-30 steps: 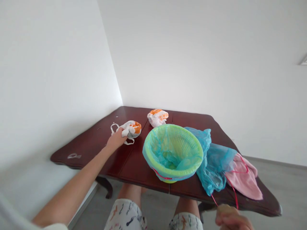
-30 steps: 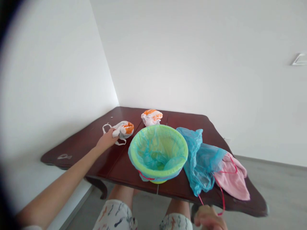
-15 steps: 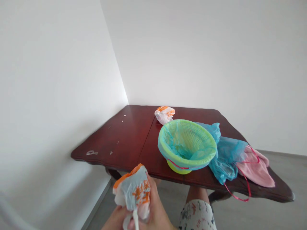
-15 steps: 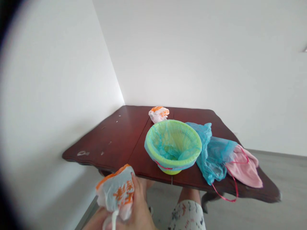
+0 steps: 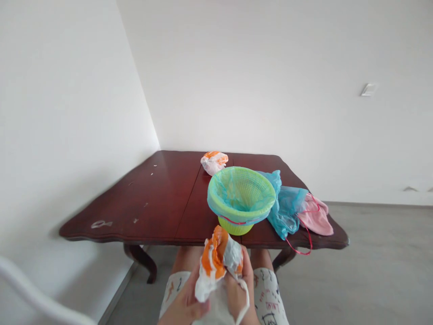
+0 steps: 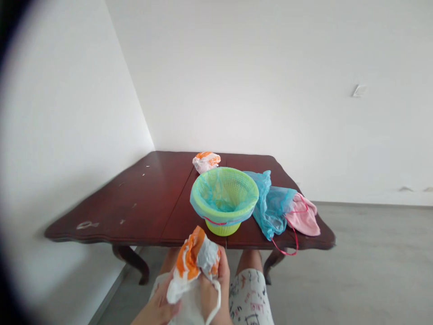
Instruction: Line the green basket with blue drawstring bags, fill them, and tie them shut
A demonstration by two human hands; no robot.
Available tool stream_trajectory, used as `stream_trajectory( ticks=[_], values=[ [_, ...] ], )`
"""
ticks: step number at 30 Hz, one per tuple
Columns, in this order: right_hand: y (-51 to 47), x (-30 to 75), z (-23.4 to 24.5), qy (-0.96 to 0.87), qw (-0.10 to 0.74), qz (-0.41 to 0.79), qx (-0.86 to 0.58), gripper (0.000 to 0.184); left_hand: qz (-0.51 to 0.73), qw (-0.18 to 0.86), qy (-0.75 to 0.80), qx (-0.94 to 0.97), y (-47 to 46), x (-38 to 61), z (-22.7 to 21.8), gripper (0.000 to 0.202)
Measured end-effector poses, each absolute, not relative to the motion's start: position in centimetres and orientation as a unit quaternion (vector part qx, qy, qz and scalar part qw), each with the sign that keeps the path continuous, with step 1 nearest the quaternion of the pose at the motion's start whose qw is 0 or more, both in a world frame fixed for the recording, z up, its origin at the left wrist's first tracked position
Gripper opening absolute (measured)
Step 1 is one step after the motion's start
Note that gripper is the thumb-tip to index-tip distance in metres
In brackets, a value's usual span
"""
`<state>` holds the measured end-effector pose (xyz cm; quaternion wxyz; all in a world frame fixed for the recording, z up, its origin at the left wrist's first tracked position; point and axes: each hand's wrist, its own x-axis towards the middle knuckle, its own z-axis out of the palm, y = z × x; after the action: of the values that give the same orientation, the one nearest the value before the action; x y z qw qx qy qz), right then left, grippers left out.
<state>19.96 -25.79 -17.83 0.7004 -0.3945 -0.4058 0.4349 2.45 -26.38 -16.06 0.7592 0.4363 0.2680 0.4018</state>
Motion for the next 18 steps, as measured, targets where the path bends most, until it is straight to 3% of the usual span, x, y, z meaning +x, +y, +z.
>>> stream_trajectory(
  ticks=[3,6,8,10,13,16,18],
  values=[
    [-26.2,21.6,-16.6,-0.55,0.665,0.313,-0.395,0.046,0.384,0.827,0.231,0.34,-27.8,1.3,-16.3,0.116],
    [-27.1,22.4,-14.9,-0.7,0.567,0.199,-0.386,0.07,0.424,0.827,0.271,0.251,-27.4,0.5,-16.6,0.088],
    [-27.7,22.6,-13.9,-0.75,0.511,0.192,-0.374,0.081,0.466,0.793,0.327,0.217,-26.6,0.1,-16.4,0.076],
    [-28.3,22.6,-13.2,-0.751,0.492,0.266,-0.351,0.079,0.517,0.737,0.375,0.221,-26.0,0.0,-15.5,0.077],
    [-28.8,21.9,-13.7,-0.632,0.562,0.468,-0.257,0.049,0.591,0.623,0.393,0.329,-26.1,0.3,-13.7,0.072],
    [-29.1,20.4,-15.4,-0.405,0.656,0.618,-0.157,0.057,0.616,0.477,0.347,0.523,-26.6,1.7,-12.3,0.04],
    [-29.8,19.6,-16.5,-0.291,0.68,0.648,-0.181,0.064,0.58,0.385,0.311,0.647,-27.0,2.8,-11.8,0.024]
  ],
)
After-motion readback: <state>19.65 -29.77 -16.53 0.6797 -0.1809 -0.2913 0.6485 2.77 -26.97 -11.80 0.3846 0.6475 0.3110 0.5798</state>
